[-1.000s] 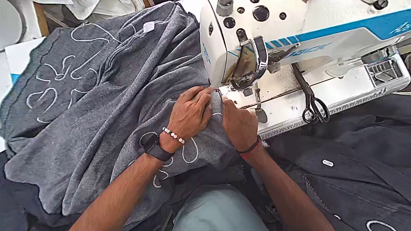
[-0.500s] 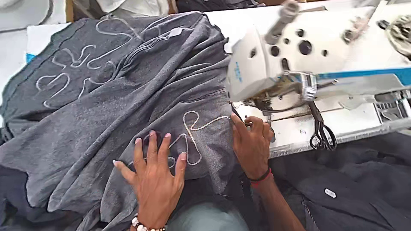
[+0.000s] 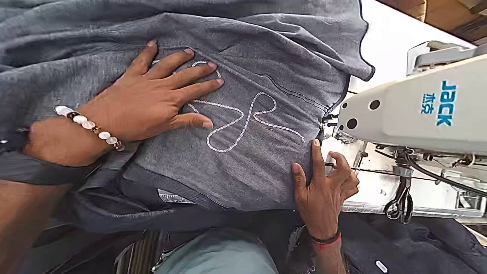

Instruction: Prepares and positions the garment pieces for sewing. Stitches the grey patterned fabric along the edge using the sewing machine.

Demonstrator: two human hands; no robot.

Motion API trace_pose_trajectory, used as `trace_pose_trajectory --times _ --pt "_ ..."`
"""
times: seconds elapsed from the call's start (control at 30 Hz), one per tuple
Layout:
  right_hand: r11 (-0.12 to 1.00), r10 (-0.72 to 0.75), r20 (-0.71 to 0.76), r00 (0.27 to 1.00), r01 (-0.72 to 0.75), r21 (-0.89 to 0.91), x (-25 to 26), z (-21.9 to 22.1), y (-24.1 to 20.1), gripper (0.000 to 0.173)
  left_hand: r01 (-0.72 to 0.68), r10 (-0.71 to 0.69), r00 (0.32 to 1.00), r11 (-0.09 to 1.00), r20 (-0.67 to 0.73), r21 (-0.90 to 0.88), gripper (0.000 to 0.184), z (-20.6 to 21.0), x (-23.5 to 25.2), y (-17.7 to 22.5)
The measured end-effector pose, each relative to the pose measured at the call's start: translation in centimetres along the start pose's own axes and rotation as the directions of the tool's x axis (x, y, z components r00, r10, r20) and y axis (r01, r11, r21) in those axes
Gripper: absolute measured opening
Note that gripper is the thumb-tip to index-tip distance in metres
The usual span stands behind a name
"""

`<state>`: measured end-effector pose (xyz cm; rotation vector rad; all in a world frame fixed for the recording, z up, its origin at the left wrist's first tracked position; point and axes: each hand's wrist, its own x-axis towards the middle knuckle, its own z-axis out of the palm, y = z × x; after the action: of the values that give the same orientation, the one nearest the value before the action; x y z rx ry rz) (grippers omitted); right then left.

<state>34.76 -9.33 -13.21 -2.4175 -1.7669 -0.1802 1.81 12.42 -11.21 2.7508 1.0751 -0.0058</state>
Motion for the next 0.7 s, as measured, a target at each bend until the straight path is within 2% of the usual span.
trace_pose_trajectory --times 0.07,0.13,0.23,0.27,0.33,0.4,0.47,0.57,0.7 --pt "1.0 0.009 -0.007 1.0 -0.009 0.001 0.0 0.1 0.0 0.067 -0.009 0.007 0.999 0.999 0.047 0.038 0.078 -1.7 0.7 1.2" --pt "1.0 0.015 -0.016 1.0 -0.015 -0.004 -0.2 0.2 0.0 0.067 -0.046 0.046 0.998 0.999 0.041 -0.022 0.061 -3.8 1.9 4.6" --pt "1.0 0.012 -0.058 0.998 -0.012 0.004 0.0 0.5 0.1 0.066 -0.185 0.131 0.969 0.946 -0.208 -0.266 0.031 -5.2 7.8 9.7" --pt "1.0 0.01 -0.065 0.998 -0.009 0.01 -0.1 0.5 0.1 0.065 -0.23 0.137 0.948 0.919 -0.288 -0.321 0.029 -4.8 10.4 11.1" --pt "1.0 0.001 -0.078 0.997 0.0 0.021 -0.1 0.4 0.2 0.064 -0.342 0.221 0.902 0.89 -0.37 -0.302 0.033 -2.7 15.5 12.7" --pt "0.999 0.0 -0.087 0.996 0.003 0.032 -0.2 0.4 0.2 0.062 -0.399 0.314 0.876 0.899 -0.366 -0.183 0.039 0.2 19.0 13.0" --pt "0.999 -0.004 -0.089 0.996 0.007 0.038 -0.2 0.5 0.4 0.062 -0.328 0.277 0.885 0.941 -0.373 -0.08 0.042 2.7 20.1 13.0" --pt "0.999 -0.004 -0.089 0.996 0.008 0.043 0.0 0.6 0.3 0.062 -0.189 0.147 0.913 0.979 -0.382 -0.073 0.046 3.3 19.5 13.2" --pt "0.999 -0.012 -0.087 0.996 0.015 0.044 0.2 0.6 0.2 0.061 -0.175 0.127 0.915 0.98 -0.382 -0.096 0.048 3.6 19.2 13.1"
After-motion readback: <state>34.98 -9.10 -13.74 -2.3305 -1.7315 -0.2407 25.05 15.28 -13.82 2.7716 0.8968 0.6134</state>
